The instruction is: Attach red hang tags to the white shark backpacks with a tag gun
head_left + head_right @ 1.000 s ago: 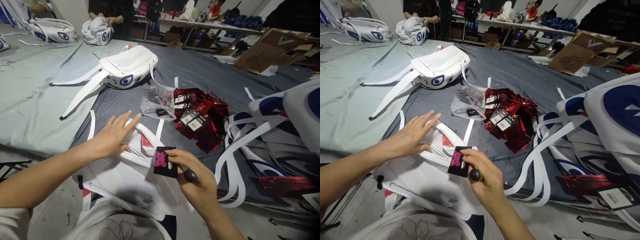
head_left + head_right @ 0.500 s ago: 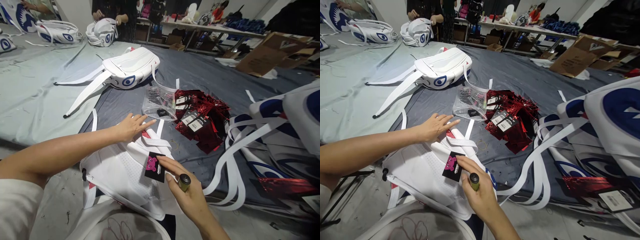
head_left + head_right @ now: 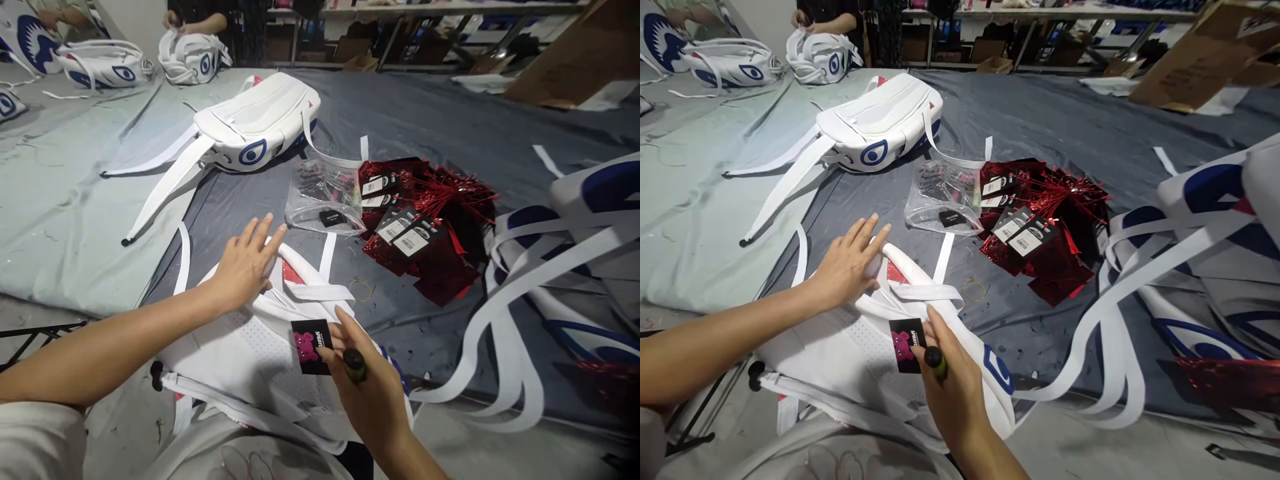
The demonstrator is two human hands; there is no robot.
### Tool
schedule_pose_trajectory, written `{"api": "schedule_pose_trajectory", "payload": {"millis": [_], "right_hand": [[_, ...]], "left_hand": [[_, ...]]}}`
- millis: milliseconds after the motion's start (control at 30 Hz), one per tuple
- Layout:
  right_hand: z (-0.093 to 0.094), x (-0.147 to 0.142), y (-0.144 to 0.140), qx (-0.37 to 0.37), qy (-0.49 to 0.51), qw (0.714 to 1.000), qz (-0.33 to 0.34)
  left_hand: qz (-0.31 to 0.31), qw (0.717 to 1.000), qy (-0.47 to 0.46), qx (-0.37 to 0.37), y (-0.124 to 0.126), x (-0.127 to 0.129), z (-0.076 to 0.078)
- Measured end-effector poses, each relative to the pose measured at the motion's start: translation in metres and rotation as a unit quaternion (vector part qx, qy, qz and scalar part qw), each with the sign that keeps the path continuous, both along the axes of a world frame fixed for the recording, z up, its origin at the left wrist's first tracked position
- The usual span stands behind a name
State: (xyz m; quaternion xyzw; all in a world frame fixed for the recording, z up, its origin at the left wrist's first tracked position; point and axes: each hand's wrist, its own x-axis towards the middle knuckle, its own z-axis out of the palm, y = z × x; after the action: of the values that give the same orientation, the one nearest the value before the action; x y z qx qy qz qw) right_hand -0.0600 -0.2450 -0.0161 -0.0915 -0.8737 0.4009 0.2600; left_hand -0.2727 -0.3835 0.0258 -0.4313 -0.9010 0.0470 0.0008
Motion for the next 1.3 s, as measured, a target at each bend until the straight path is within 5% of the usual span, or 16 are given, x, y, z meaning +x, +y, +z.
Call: {"api": "schedule_pose_trajectory", "payload": {"millis": [467, 600, 767, 1000, 1067, 1200, 1300], "right_hand": [[0.019, -0.031, 0.012, -0.072, -0.015, 0.995, -0.074], [0.033, -0.045, 0.003, -0.057, 0.014, 0.995, -0.077], [0.038, -0.057, -0.016, -0.029, 0.045, 0.998, 0.013], [0.026, -0.079, -0.034, 0.014, -0.182, 0.972, 0.146], [0.029, -0.086, -0.038, 0.053, -0.235, 0.959, 0.150], [0.047, -0.091, -0.044, 0.262, -0.321, 0.900, 0.138], [0.058, -0.091, -0.049, 0.325, -0.325, 0.880, 0.119]], "left_hand": [[-0.016, 0.997, 0.000, 0.071, -0.006, 0.004, 0.000], [-0.055, 0.980, -0.029, 0.189, -0.014, -0.001, -0.007], [-0.049, 0.925, -0.069, 0.371, -0.056, 0.013, 0.004], [-0.007, 0.949, -0.133, 0.286, -0.103, 0.035, -0.010], [-0.018, 0.944, -0.125, 0.306, -0.102, 0.033, -0.018], [-0.016, 0.942, -0.120, 0.314, -0.097, 0.026, -0.022], [-0.032, 0.941, -0.110, 0.318, -0.099, 0.026, -0.022]]}}
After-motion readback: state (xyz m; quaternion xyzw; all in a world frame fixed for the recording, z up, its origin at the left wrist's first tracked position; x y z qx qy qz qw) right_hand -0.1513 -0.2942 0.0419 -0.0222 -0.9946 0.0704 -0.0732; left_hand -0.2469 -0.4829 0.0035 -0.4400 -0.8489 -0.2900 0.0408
